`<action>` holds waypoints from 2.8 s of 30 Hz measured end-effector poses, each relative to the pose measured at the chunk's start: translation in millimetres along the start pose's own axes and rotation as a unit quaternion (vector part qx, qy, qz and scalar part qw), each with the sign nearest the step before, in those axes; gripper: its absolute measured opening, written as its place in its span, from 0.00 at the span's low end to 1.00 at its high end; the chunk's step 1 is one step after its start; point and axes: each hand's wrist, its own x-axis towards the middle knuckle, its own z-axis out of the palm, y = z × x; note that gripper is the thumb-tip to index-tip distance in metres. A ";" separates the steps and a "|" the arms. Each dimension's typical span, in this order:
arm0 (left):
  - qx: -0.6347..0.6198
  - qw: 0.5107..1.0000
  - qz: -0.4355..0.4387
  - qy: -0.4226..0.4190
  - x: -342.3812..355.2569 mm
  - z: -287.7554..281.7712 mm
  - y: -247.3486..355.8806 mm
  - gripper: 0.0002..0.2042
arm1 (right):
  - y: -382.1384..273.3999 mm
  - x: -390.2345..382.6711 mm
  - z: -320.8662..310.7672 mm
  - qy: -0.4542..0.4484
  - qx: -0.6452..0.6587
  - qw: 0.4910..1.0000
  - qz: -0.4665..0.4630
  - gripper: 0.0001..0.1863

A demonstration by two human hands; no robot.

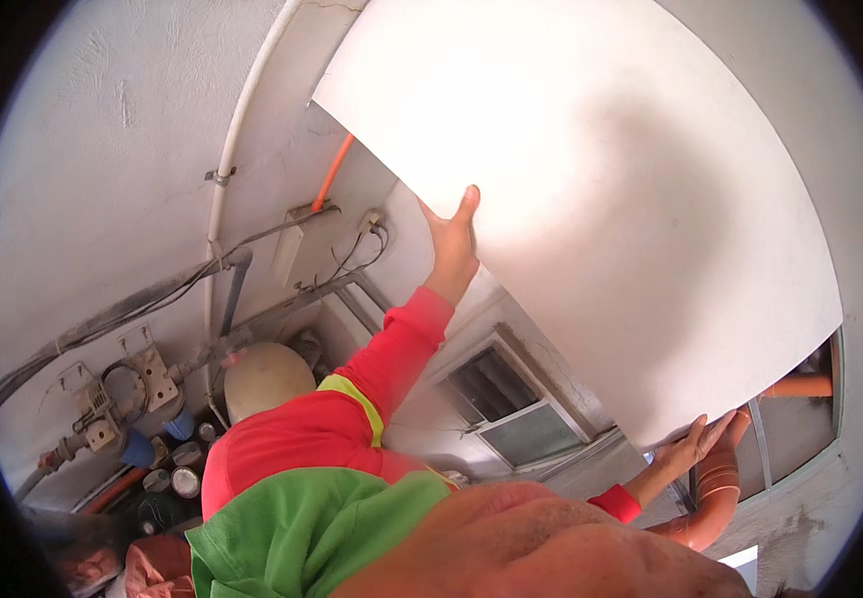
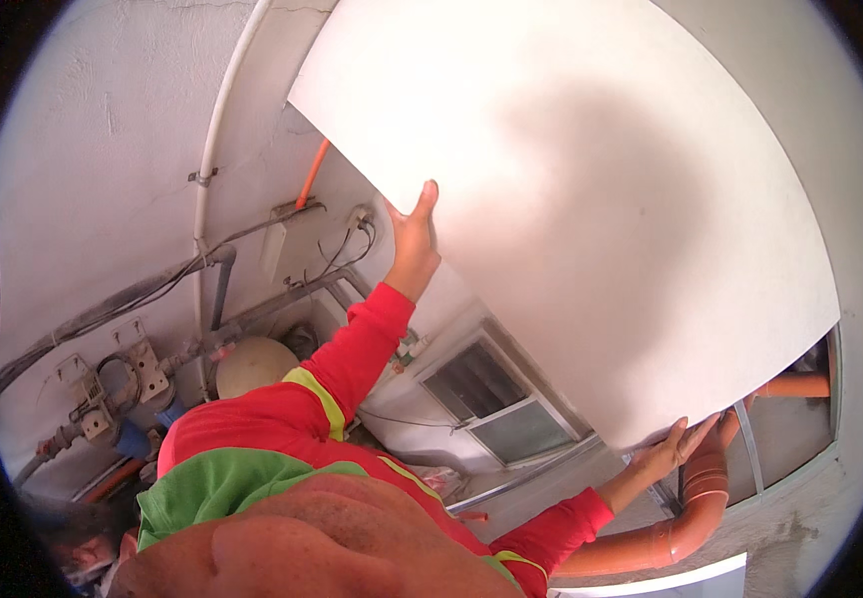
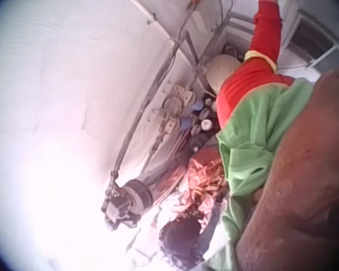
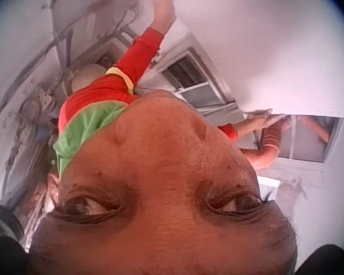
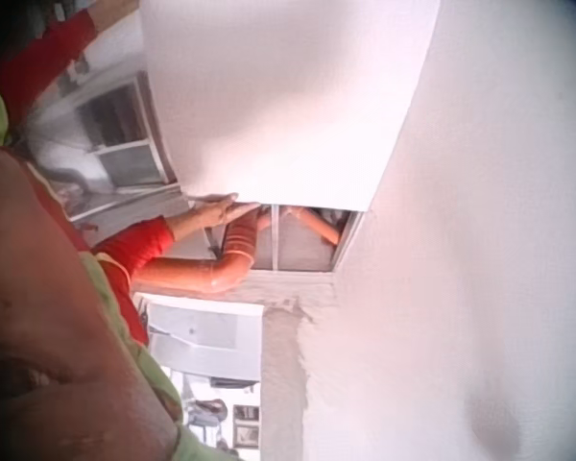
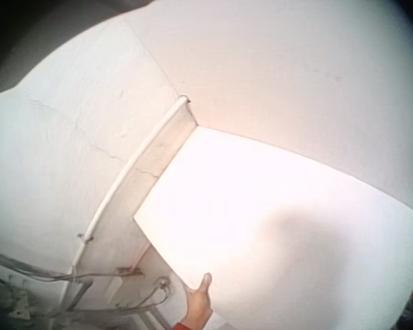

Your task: The person positions a large white ceiling panel against the ceiling structure, aligns it with existing fixtures, and secures it using a metal trim piece. They adjust the panel multiple times to fit it properly within the ceiling framework.

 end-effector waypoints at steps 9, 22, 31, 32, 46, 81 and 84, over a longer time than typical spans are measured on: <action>-0.068 0.986 -0.153 0.006 14.4 -11.9 -2.3 0.40 | 6.8 5.3 6.9 -0.032 -0.061 0.996 -0.052 0.35; -0.067 0.982 -0.174 0.030 11.4 -10.6 -0.4 0.40 | -155.6 -24.5 188.7 -0.012 -0.311 0.896 -0.318 0.27; -0.096 0.986 -0.133 0.011 9.3 -5.4 5.3 0.38 | -346.8 -93.5 322.1 -0.421 0.452 0.609 -0.497 0.22; -0.089 0.986 -0.143 0.020 9.8 -5.2 6.0 0.38 | -346.4 -96.2 331.0 -0.421 0.491 0.587 -0.487 0.21; -0.041 0.986 -0.160 0.025 7.8 -8.3 5.1 0.38 | -286.0 -40.8 271.9 -0.172 0.013 0.830 -0.530 0.20; 0.165 0.963 -0.205 -0.061 -41.4 -105.3 40.4 0.43 | -81.1 -22.2 -19.2 0.158 -0.059 0.985 -0.022 0.16; 0.184 0.949 -0.253 -0.049 -66.6 -140.7 54.8 0.44 | -51.0 -91.7 -52.3 0.175 -0.009 0.983 0.047 0.25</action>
